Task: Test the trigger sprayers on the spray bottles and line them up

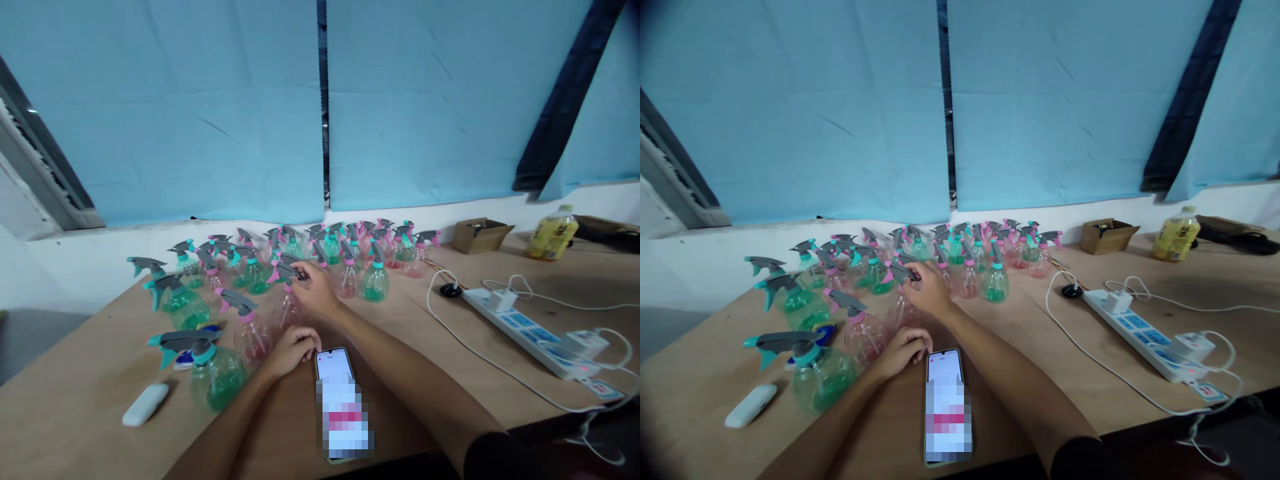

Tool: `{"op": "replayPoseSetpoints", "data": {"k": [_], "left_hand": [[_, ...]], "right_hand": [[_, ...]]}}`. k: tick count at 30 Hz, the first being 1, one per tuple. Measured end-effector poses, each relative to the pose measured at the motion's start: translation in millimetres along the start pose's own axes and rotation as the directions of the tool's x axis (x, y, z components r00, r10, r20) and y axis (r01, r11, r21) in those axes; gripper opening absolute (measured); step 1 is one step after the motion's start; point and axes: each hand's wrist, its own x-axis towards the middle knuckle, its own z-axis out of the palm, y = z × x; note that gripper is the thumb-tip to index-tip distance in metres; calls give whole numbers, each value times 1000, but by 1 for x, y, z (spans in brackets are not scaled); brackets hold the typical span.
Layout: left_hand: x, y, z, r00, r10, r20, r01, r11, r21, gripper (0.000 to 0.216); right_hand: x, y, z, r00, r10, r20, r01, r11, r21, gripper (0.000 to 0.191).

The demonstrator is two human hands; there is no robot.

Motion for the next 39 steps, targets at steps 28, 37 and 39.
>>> {"op": "replayPoseSetpoints", "data": {"k": [28,37,39], "left_hand": [[-1,9,1,996,-22,-92,26,999,47,32],[0,6,1,995,-19,-98,25,998,64,32],[0,6,1,995,-23,-97,29,997,66,32]], "right_hand": [[-13,35,-30,857,293,425,-484,741,466,15],[-13,28,-22,845,329,421,-529,622,577,13],[-12,27,-23,847,312,430,-523,636,567,14]]}}
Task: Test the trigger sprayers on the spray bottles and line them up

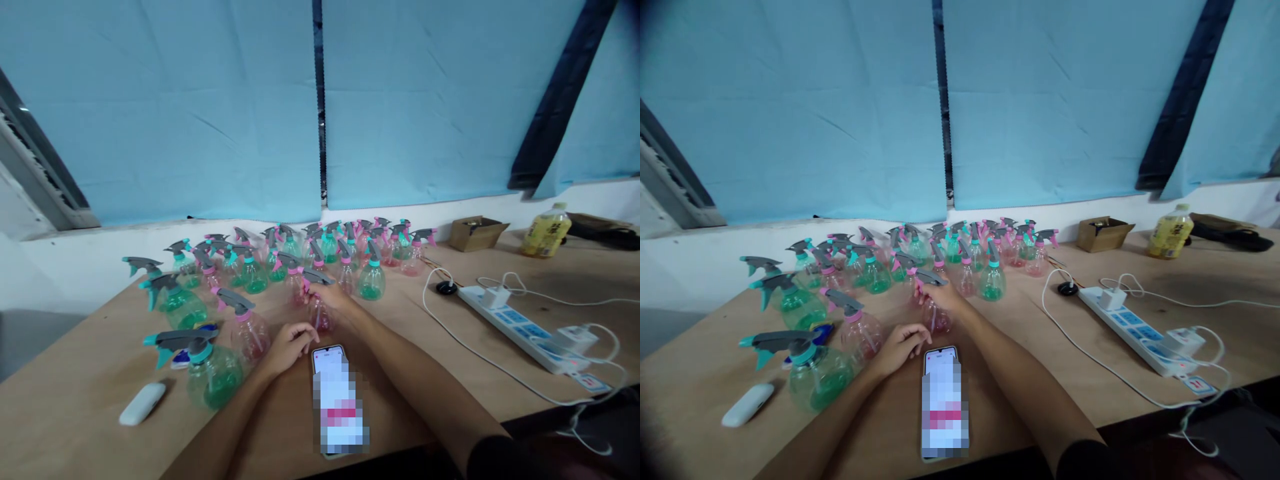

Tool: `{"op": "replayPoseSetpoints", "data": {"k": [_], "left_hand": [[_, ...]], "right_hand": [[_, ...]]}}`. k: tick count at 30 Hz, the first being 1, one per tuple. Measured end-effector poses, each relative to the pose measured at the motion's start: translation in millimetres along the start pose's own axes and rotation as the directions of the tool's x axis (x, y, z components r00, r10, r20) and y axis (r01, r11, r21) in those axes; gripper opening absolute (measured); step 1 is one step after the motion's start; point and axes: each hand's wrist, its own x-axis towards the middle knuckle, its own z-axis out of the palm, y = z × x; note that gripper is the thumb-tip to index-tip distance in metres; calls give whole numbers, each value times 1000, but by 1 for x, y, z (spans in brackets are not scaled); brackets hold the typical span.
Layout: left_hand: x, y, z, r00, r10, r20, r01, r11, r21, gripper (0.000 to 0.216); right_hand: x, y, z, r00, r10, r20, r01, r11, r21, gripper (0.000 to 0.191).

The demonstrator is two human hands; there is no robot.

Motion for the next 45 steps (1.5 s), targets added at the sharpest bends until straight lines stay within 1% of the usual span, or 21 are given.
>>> {"op": "replayPoseSetpoints", "data": {"k": [4,10,15,21,24,29,31,36,42,45], "left_hand": [[0,0,0,1000,-7,5,7,1000,-5,32],[-2,5,1,1000,-11,-3,11,1000,0,30],[-2,7,1,1000,-12,-1,12,1000,7,30],[0,3,1,1000,-12,2,12,1000,9,30],[-1,4,1,1000,-21,-5,21,1000,19,31],[-1,7,1,999,-34,-7,34,999,22,30],[0,6,2,999,-33,-11,33,999,21,30],[1,0,2,1000,-15,-7,15,1000,17,30],[1,3,2,1000,-29,-8,29,999,26,31],[0,5,2,999,-33,2,33,999,18,32]], "right_hand": [[-2,-7,1,999,-21,24,22,999,-24,18],[-5,-8,1,999,-6,44,5,1000,5,12],[-9,-10,0,999,1,40,-1,1000,-18,20],[-9,-11,-2,996,37,79,-39,999,25,15],[-8,-12,-3,994,46,96,-48,999,18,13],[-9,-15,-4,993,12,114,-11,1000,-5,21],[-10,-14,-3,993,8,115,-9,1000,9,20],[-10,-9,-3,993,46,109,-54,996,73,13],[-9,-9,-6,990,40,132,-44,999,28,21],[-9,-9,-5,993,43,108,-47,998,31,19]]}}
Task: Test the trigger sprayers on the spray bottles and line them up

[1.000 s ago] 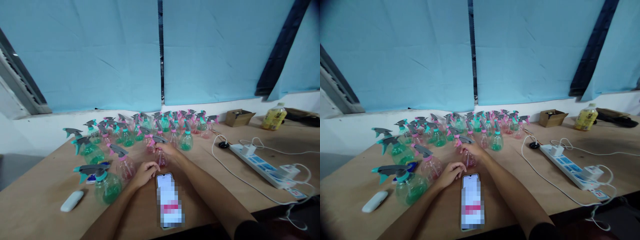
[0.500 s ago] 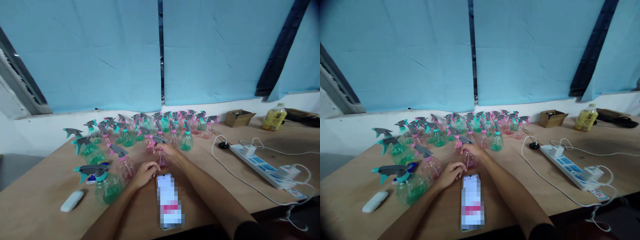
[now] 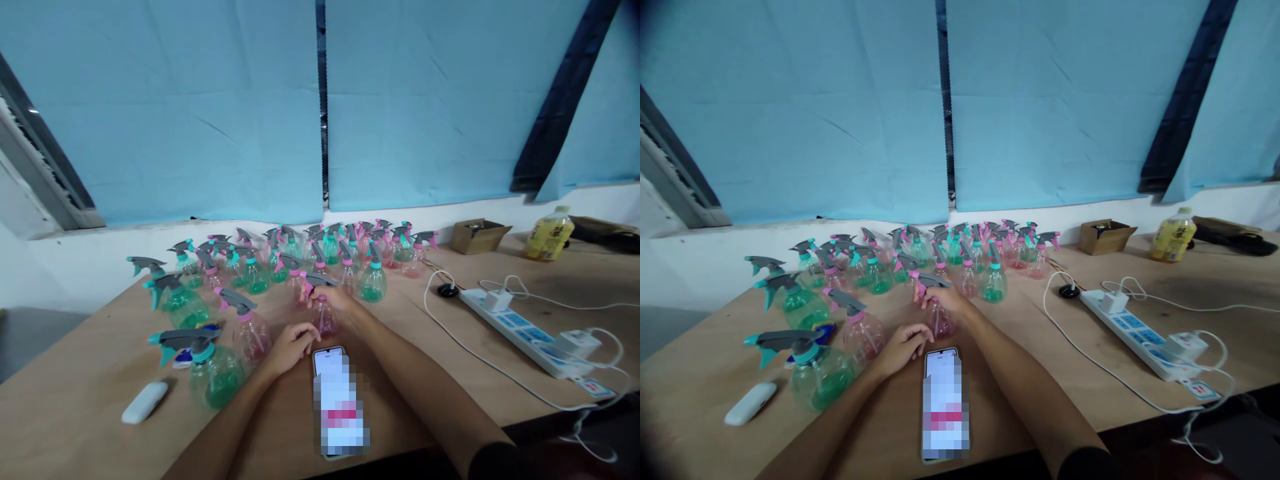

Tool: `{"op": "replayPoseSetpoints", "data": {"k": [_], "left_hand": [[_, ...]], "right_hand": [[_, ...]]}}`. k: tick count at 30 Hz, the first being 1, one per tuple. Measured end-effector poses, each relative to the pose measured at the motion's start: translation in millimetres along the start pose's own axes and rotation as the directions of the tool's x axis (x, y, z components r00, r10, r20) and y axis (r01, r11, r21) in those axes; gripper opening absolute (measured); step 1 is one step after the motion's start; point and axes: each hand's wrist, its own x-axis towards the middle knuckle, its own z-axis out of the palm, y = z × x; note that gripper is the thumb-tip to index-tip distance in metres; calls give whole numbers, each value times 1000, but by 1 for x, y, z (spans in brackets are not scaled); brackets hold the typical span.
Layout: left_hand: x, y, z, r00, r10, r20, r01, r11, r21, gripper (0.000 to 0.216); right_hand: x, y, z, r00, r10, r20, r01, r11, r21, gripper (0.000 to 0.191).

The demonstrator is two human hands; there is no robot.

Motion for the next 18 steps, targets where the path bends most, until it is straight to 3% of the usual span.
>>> {"op": "replayPoseSetpoints", "data": {"k": [7,11,18], "left_hand": [[0,0,0,1000,4,2,-4,1000,-12,32],[1,1,0,1000,-12,-11,11,1000,-18,33],[0,1,1,1000,-8,-9,8,999,-34,41]], "right_hand": [[-2,-5,3,1000,-2,-23,1,999,-36,16],[-5,0,2,995,-18,-97,10,996,-87,14],[-10,19,2,965,-224,-134,206,969,-134,20]]}}
